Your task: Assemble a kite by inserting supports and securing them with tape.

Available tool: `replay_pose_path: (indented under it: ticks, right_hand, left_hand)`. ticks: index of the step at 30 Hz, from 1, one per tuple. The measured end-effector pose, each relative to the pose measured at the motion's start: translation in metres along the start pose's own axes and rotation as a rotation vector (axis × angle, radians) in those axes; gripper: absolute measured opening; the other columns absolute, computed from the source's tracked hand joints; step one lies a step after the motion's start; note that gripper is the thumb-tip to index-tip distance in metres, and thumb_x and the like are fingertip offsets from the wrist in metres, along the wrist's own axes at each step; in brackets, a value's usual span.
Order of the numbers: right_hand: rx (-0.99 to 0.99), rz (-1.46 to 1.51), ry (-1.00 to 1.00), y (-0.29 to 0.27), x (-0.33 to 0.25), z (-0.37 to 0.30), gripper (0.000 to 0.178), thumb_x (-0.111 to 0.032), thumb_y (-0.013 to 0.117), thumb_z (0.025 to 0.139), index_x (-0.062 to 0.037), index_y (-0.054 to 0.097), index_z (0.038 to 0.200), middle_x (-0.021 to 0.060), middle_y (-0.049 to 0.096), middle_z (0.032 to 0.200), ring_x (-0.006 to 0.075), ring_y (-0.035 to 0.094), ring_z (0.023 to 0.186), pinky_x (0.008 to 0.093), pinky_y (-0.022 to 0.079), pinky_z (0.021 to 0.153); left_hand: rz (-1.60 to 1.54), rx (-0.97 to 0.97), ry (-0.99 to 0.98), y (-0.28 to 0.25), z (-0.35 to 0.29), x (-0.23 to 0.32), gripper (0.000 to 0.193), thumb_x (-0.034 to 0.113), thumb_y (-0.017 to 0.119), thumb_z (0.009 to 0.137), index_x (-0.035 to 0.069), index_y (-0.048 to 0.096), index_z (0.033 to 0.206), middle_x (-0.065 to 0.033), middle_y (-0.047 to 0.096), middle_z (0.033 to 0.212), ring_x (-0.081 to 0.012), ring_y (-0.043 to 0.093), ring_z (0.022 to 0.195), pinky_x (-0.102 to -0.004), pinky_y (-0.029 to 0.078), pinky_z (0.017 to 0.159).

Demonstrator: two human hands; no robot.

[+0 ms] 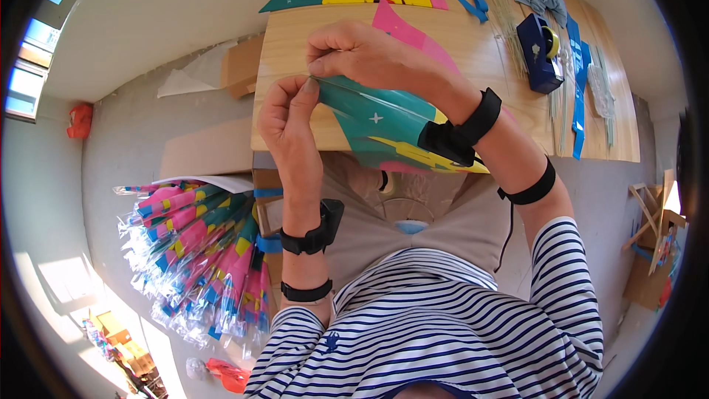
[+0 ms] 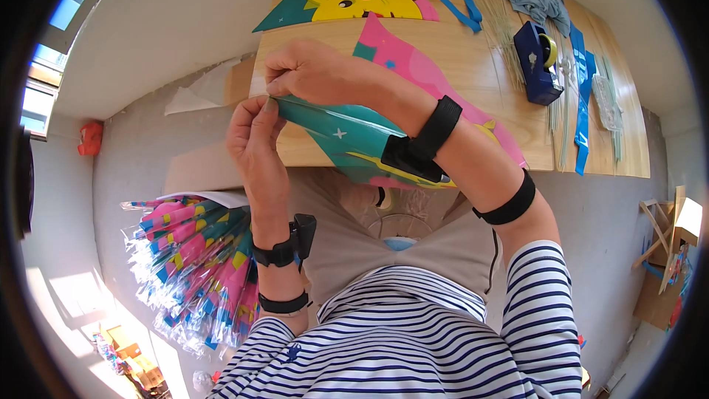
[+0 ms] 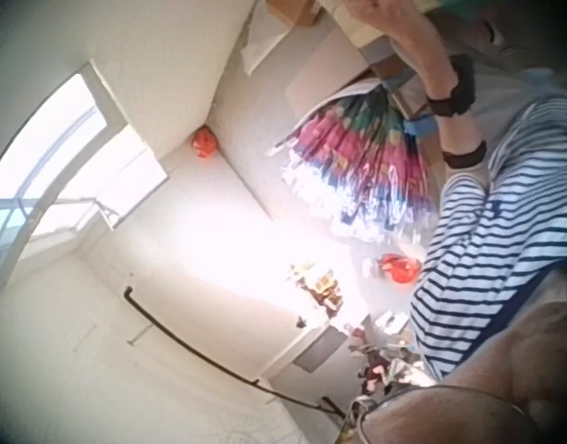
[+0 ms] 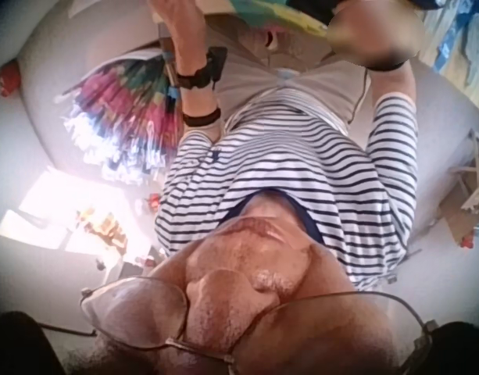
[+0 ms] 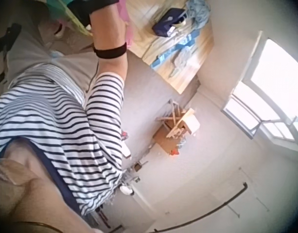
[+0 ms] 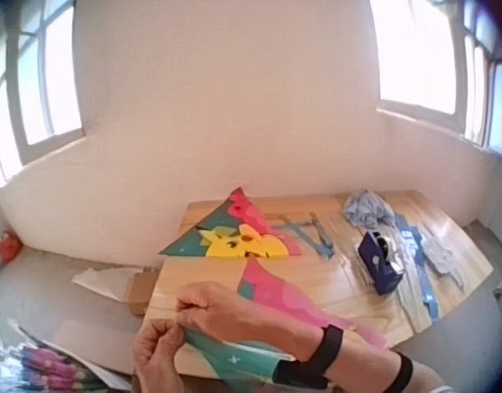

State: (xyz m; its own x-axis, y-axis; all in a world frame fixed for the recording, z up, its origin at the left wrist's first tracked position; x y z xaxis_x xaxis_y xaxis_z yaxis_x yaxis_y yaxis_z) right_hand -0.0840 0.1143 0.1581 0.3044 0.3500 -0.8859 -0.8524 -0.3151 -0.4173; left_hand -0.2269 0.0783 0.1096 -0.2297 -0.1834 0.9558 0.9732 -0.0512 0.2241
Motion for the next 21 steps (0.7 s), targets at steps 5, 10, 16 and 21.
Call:
replay_pose_path:
  ticks: [5,10,16,21]
  right_hand:
    - [0.077,-0.14,-0.065,0.0,0.0,-0.001,0.019,-0.017,0.062,0.091,0.0016,0.064,0.094,0.0073,0.062,0.08,0.0159,0.058,0.078,0.0286,0.046,0.072]
    - [0.406,-0.243,-0.148,-0.011,0.017,-0.032,0.021,-0.017,0.066,0.091,0.0007,0.069,0.102,0.0113,0.07,0.091,0.0201,0.066,0.088,0.0301,0.05,0.077]
    - [0.417,-0.171,0.196,-0.043,0.052,-0.089,0.023,-0.014,0.066,0.087,0.0044,0.067,0.1,0.0197,0.065,0.095,0.0326,0.063,0.085,0.0365,0.049,0.074]
    - [0.53,-0.318,0.263,-0.041,0.111,-0.187,0.022,-0.011,0.067,0.086,0.0037,0.067,0.102,0.0191,0.065,0.098,0.0342,0.062,0.092,0.0387,0.049,0.078]
  left_hand:
    - [-0.038,0.008,0.029,-0.001,0.007,-0.005,0.01,0.011,0.062,0.097,0.002,0.063,0.097,-0.0007,0.062,0.09,-0.0082,0.058,0.082,-0.0245,0.048,0.08]
    - [0.004,0.061,0.014,-0.006,0.014,-0.018,0.014,0.014,0.062,0.097,0.001,0.063,0.094,-0.0013,0.06,0.086,-0.0081,0.054,0.081,-0.0234,0.048,0.077]
    - [-0.012,0.072,-0.065,-0.024,0.029,-0.056,0.012,0.014,0.062,0.097,0.002,0.063,0.095,-0.0025,0.063,0.087,-0.009,0.057,0.08,-0.0243,0.05,0.077]
    - [0.034,0.075,-0.13,-0.051,0.045,-0.089,0.009,0.013,0.063,0.096,0.004,0.063,0.096,-0.0024,0.064,0.088,-0.0097,0.059,0.078,-0.0248,0.051,0.074]
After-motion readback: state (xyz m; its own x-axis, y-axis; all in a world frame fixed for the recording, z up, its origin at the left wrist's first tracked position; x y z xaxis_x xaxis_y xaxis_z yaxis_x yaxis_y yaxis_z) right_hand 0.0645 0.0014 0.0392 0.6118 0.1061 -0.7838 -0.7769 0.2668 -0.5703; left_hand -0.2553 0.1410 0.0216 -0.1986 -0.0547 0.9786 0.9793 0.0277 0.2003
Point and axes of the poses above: each hand's wrist, its own z-axis towards the middle knuckle, its own y-axis out of the palm, x = y × z, the point moved 5 cm from there along z, towards the middle knuckle
